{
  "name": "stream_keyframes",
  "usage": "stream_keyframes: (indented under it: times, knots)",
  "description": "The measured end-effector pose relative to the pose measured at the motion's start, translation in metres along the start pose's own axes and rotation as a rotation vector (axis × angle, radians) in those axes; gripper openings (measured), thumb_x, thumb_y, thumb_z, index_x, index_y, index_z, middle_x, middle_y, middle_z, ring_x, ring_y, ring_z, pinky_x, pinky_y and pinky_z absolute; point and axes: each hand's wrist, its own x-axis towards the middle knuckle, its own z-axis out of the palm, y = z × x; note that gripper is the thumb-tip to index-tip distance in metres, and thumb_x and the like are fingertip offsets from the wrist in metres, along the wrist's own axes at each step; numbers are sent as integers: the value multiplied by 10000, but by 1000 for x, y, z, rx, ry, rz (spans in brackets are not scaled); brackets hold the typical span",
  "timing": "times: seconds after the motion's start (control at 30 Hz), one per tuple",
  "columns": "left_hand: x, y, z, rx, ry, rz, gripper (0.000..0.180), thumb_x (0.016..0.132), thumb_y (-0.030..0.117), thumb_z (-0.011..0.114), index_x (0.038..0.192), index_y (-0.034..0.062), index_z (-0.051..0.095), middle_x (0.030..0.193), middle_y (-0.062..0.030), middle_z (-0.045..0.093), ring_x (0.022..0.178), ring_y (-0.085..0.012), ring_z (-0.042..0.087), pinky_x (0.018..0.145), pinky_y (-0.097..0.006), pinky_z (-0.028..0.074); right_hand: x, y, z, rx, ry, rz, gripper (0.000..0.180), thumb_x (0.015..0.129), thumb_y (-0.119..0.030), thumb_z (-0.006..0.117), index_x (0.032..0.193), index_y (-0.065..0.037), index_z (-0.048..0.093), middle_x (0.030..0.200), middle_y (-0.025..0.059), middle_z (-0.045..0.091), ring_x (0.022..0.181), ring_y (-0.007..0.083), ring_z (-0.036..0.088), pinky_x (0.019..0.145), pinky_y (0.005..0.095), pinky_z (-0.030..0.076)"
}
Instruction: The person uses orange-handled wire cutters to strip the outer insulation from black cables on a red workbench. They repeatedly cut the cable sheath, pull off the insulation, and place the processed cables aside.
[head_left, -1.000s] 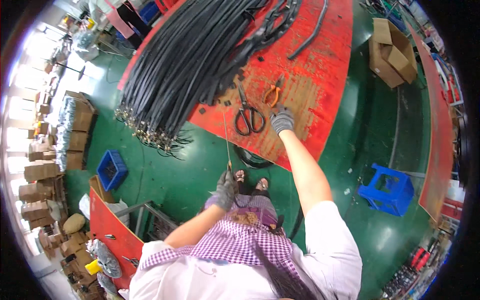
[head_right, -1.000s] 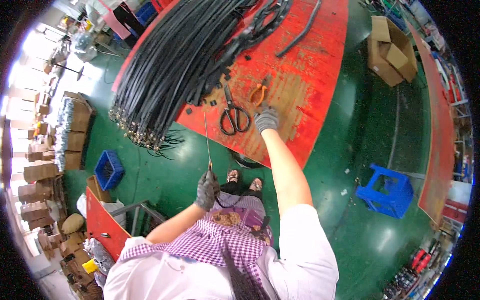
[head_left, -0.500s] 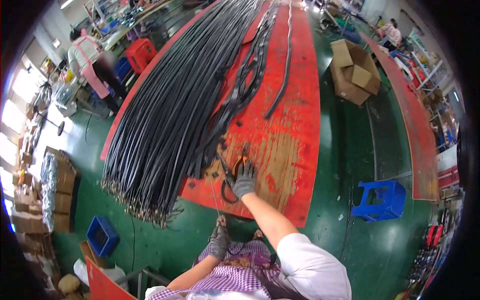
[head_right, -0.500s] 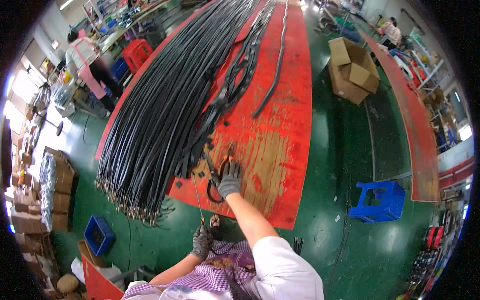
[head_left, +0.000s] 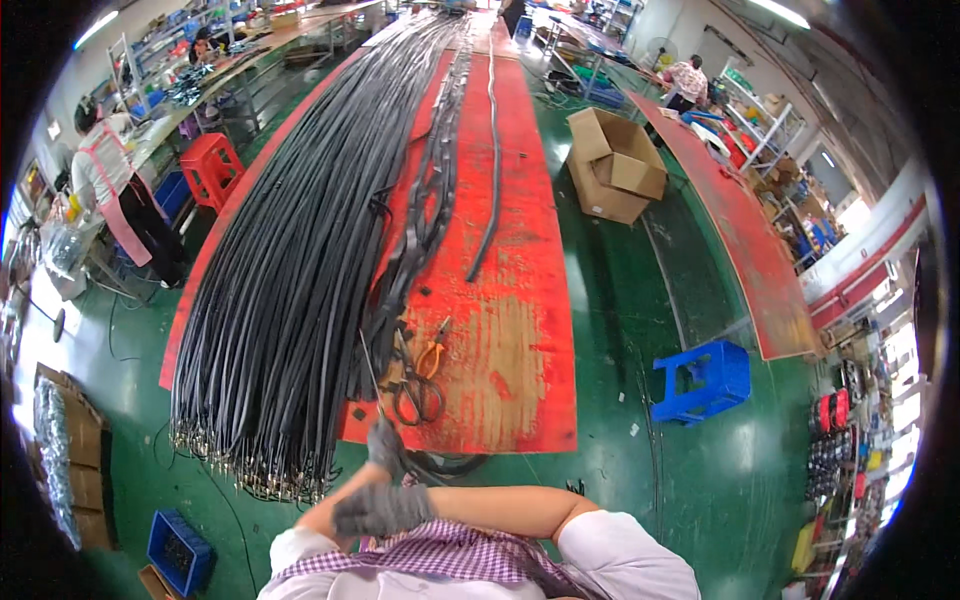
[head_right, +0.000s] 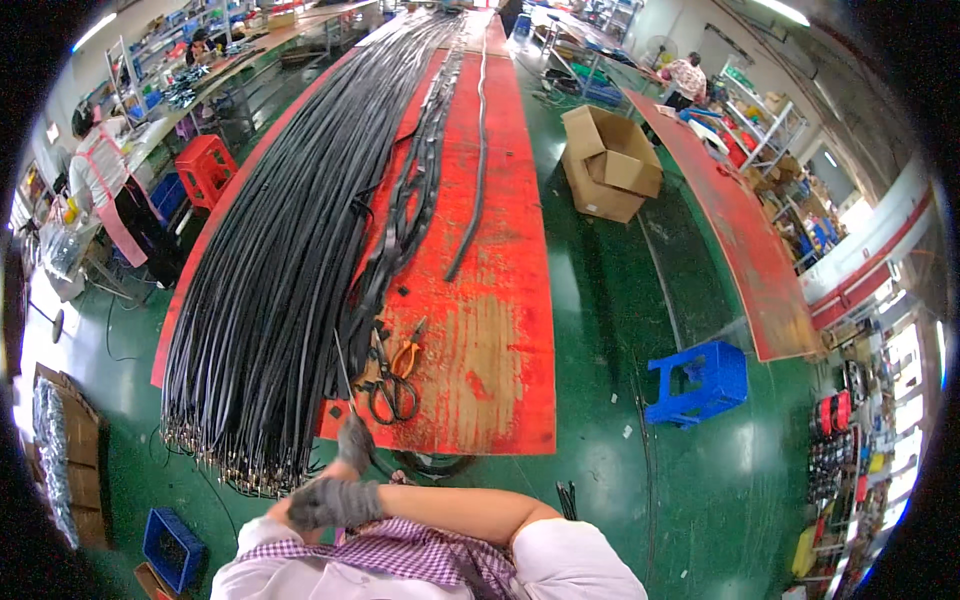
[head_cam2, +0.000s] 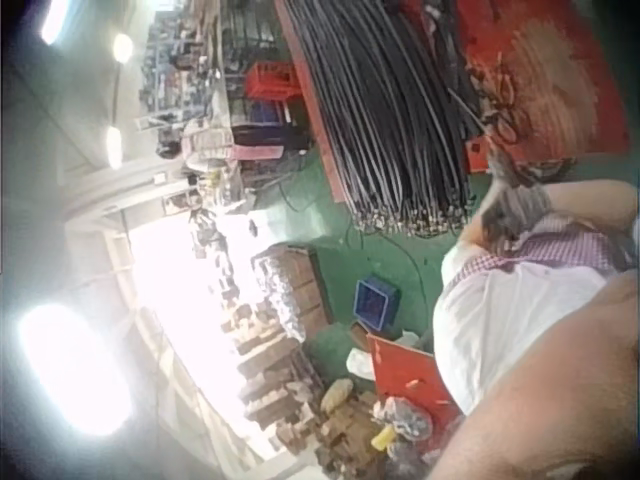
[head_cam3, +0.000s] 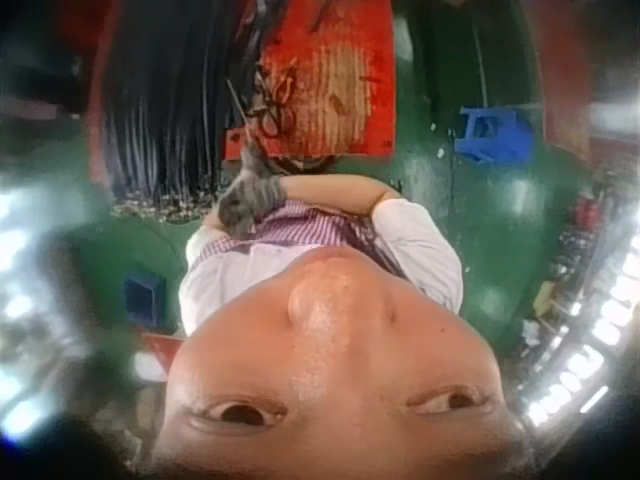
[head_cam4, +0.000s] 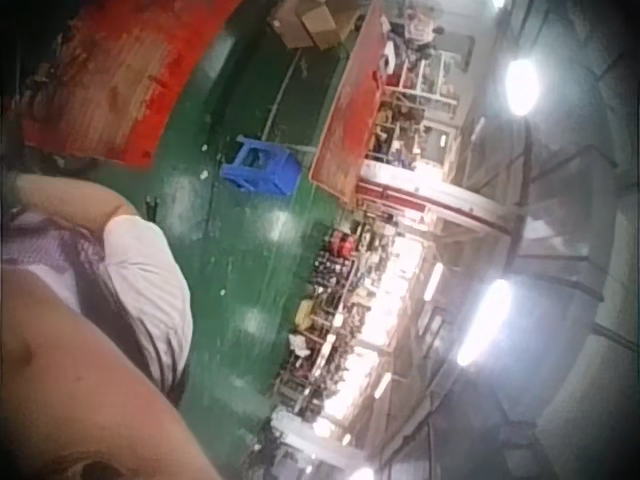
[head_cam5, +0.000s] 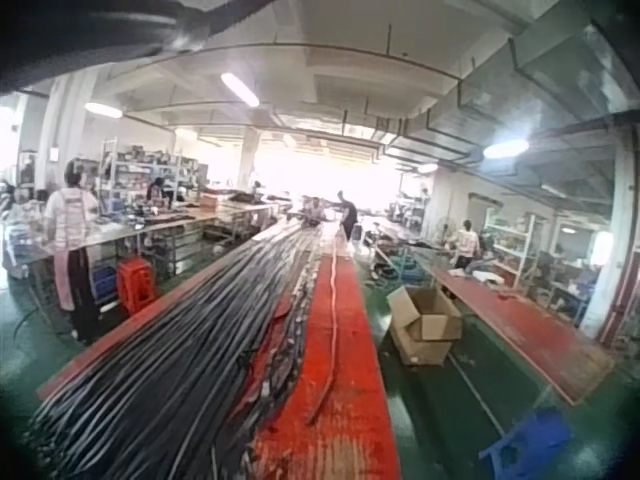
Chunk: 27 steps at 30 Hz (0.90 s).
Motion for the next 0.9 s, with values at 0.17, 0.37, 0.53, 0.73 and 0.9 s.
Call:
stream_keyframes:
  times: [0.17, 0.37, 0.53, 0.73, 0.9]
  knots:
    - [38, 73, 11, 176, -188, 450, 134, 809, 271, 423, 786, 170, 508, 603, 4, 485, 541, -117, 480, 445, -267, 368, -6, -116, 17, 46, -156, 169, 330, 734, -319, 545, 757, 9, 520, 636, 91, 516, 597, 165, 490, 560, 294, 401]
    - [-50, 86, 57, 281, -76, 141, 195, 824, 322, 417, 760, 166, 515, 561, 16, 464, 471, -102, 442, 392, -254, 350, -36, -226, 52, 250, -394, 115, 290, 693, -283, 593, 734, 2, 563, 621, 59, 535, 609, 128, 518, 558, 258, 416]
    - [-5, -9, 39, 238, -341, 405, 251, 821, 386, 415, 691, 173, 436, 423, 45, 322, 317, -86, 288, 287, -240, 202, -66, -245, 111, 227, -333, -389, 223, 690, -208, 616, 736, 3, 558, 726, 88, 543, 700, 187, 514, 647, 299, 413]
    - [-117, -64, 57, -27, -110, 117, 183, 833, 317, 424, 768, 153, 474, 471, 41, 376, 349, -79, 334, 301, -211, 257, -166, -84, 50, -358, 468, -174, 219, 671, -131, 586, 865, -37, 544, 823, 123, 537, 827, 240, 509, 713, 319, 428]
    - [-148, -94, 54, -4, 14, 64, 220, 827, 350, 430, 702, 168, 432, 453, 52, 331, 317, -75, 271, 295, -217, 204, -289, 82, 54, -396, 801, 605, 450, 737, -367, 525, 1052, -48, 485, 1025, 123, 529, 941, 253, 496, 825, 333, 380]
